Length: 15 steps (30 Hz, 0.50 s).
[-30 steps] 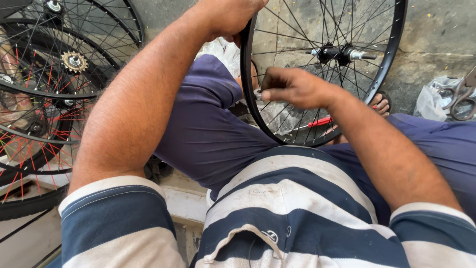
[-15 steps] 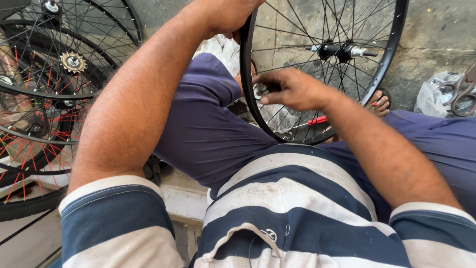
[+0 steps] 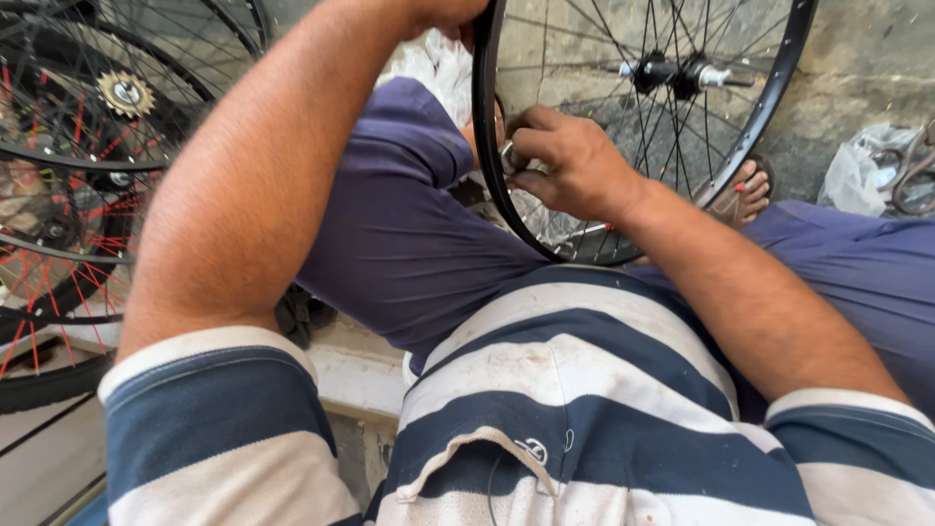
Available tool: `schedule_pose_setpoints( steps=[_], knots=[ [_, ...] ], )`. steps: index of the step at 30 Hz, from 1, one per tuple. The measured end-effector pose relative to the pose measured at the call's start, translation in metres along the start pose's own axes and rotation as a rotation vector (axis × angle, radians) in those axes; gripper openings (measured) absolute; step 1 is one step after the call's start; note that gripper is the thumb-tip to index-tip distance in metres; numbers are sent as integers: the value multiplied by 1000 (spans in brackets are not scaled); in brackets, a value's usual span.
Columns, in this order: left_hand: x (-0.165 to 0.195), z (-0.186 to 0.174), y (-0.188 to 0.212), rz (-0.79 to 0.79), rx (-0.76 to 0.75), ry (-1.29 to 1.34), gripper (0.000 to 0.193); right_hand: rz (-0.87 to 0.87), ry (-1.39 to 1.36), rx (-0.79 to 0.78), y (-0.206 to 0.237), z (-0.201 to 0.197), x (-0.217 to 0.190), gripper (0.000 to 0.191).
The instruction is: The person sits on the ground with a bicycle wheel resting across their lap and works around the rim, using a small hand tool on the spoke nipples and rotating the wheel to reach different sections. They briefly set the wheel down, pick up a cloth, and reposition the wheel on their lap to continue working on the rim.
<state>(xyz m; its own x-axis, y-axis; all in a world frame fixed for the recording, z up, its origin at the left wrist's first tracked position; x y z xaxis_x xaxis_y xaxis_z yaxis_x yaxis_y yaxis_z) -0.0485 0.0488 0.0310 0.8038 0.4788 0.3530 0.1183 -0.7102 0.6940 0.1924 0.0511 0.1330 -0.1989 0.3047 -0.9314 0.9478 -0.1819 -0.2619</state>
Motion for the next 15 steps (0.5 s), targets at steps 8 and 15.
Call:
schedule_pose_setpoints(
  steps=[8, 15],
  knots=[
    [27, -13, 11, -44, 72, 115, 52, 333, 257, -23, 6, 22, 30, 38],
    [43, -24, 29, -56, 21, 180, 69, 816, -540, -309, 5, 15, 45, 51]
  ],
)
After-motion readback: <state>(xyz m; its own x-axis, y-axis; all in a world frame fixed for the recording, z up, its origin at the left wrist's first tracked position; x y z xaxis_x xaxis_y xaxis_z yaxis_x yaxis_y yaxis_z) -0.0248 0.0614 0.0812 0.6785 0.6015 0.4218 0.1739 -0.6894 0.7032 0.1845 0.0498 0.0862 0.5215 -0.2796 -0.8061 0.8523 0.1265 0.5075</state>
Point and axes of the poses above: each hand's wrist, its own y-axis away from the middle knuckle, its own z-axis out of the palm, x = y × z, the point moved 6 cm from there along -y, towards the middle knuckle, and after that the axes turned 10 degrees about -y, right-handed, at the moved point
